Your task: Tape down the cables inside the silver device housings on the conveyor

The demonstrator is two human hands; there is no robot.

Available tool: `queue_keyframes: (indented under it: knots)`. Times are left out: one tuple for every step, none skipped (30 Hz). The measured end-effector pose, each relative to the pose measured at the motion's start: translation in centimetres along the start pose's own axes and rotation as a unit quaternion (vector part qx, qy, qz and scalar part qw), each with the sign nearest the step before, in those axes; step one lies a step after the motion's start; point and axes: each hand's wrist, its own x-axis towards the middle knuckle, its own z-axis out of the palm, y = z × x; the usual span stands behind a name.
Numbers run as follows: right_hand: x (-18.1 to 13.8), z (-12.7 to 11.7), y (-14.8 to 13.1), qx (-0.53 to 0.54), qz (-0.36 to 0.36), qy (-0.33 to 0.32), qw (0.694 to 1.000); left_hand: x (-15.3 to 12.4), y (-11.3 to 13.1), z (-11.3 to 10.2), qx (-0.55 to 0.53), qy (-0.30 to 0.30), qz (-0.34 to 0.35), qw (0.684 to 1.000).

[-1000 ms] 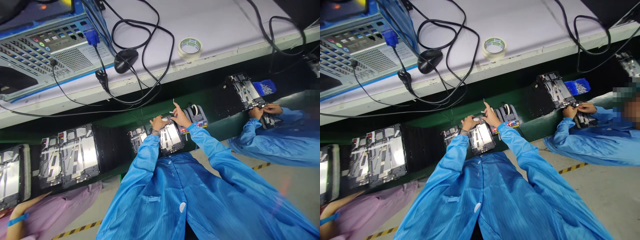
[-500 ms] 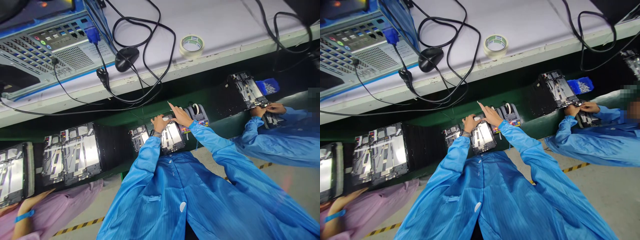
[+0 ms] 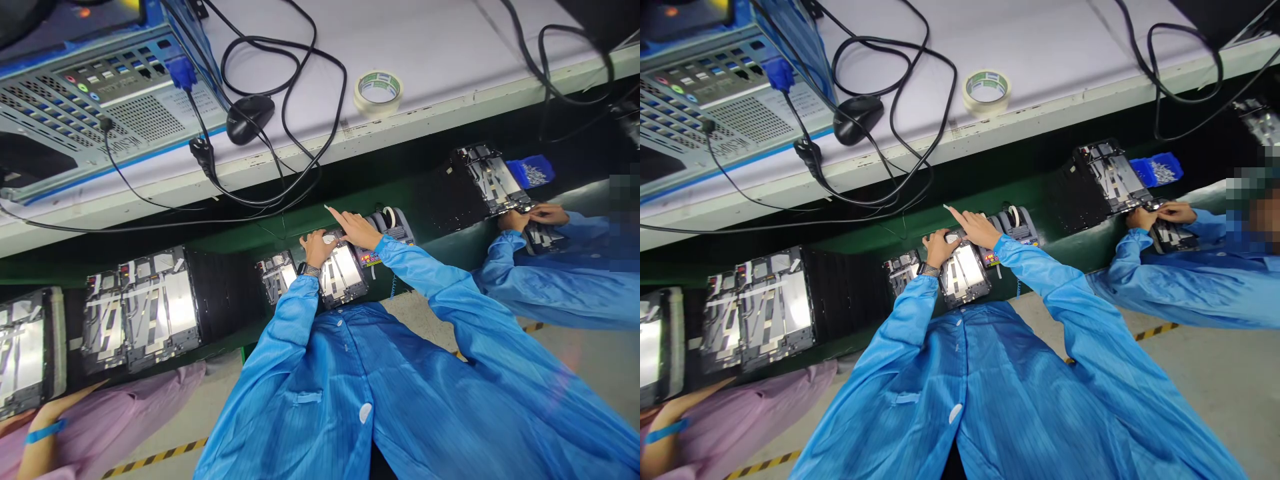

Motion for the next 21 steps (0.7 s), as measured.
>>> queue_keyframes:
  knots:
    - [0.0,0.0,0.2,0.019,0.012,0.009,1.0,0.0,0.0,0.0,-0.002,0.001,0.001,1.0]
    - [-0.1,0.0,0.5,0.047,0.029,0.021,0.998,-0.1,0.0,0.0,-0.003,0.002,0.002,1.0]
    - [-0.1,0.0,0.9,0.082,0.05,0.031,0.995,-0.1,0.0,0.0,-0.004,0.003,0.003,1.0]
    - [-0.2,0.0,1.3,0.121,0.07,0.036,0.99,-0.1,-0.1,0.1,-0.003,0.004,0.004,1.0]
    - [-0.2,0.1,1.7,0.159,0.085,0.034,0.983,-0.1,-0.1,0.1,-0.002,0.005,0.004,1.0]
    - [-0.3,0.1,2.1,0.194,0.094,0.024,0.976,0.0,-0.2,0.2,-0.001,0.006,0.004,1.0]
    - [-0.3,0.3,2.5,0.223,0.094,0.008,0.97,0.0,-0.3,0.2,-0.002,0.007,0.005,1.0]
    - [-0.3,0.4,2.8,0.244,0.091,-0.008,0.966,0.1,-0.3,0.3,-0.003,0.007,0.005,1.0]
    - [-0.3,0.5,3.0,0.26,0.087,-0.02,0.962,0.2,-0.4,0.3,-0.005,0.006,0.005,1.0]
    - [-0.2,0.6,3.1,0.272,0.088,-0.023,0.958,0.3,-0.4,0.3,-0.006,0.005,0.005,1.0]
    - [-0.2,0.7,3.2,0.281,0.093,-0.019,0.955,0.3,-0.5,0.4,-0.007,0.003,0.004,1.0]
    - [0.0,0.7,3.3,0.29,0.1,-0.011,0.952,0.4,-0.5,0.4,-0.007,0.0,0.004,1.0]
    - [0.1,0.8,3.3,0.298,0.108,-0.003,0.948,0.5,-0.6,0.4,-0.007,-0.004,0.004,1.0]
    - [0.2,0.8,3.2,0.304,0.114,0.002,0.946,0.5,-0.6,0.3,-0.007,-0.007,0.004,1.0]
    - [0.4,0.8,3.2,0.308,0.114,0.001,0.944,0.6,-0.7,0.3,-0.008,-0.01,0.007,1.0]
    - [0.5,0.8,3.1,0.308,0.111,-0.005,0.945,0.6,-0.7,0.3,-0.01,-0.013,0.011,1.0]
    - [0.6,0.8,3.1,0.306,0.106,-0.013,0.946,0.6,-0.8,0.3,-0.012,-0.014,0.015,1.0]
    - [0.7,0.9,3.0,0.301,0.1,-0.02,0.948,0.6,-0.8,0.2,-0.015,-0.015,0.018,1.0]
    - [0.8,1.1,2.9,0.297,0.098,-0.023,0.95,0.5,-0.8,0.1,-0.017,-0.015,0.018,1.0]
    - [0.8,1.2,2.8,0.291,0.101,-0.019,0.951,0.5,-0.8,0.1,-0.017,-0.016,0.016,1.0]
    - [0.8,1.4,2.7,0.284,0.107,-0.008,0.953,0.4,-0.7,0.0,-0.015,-0.017,0.013,1.0]
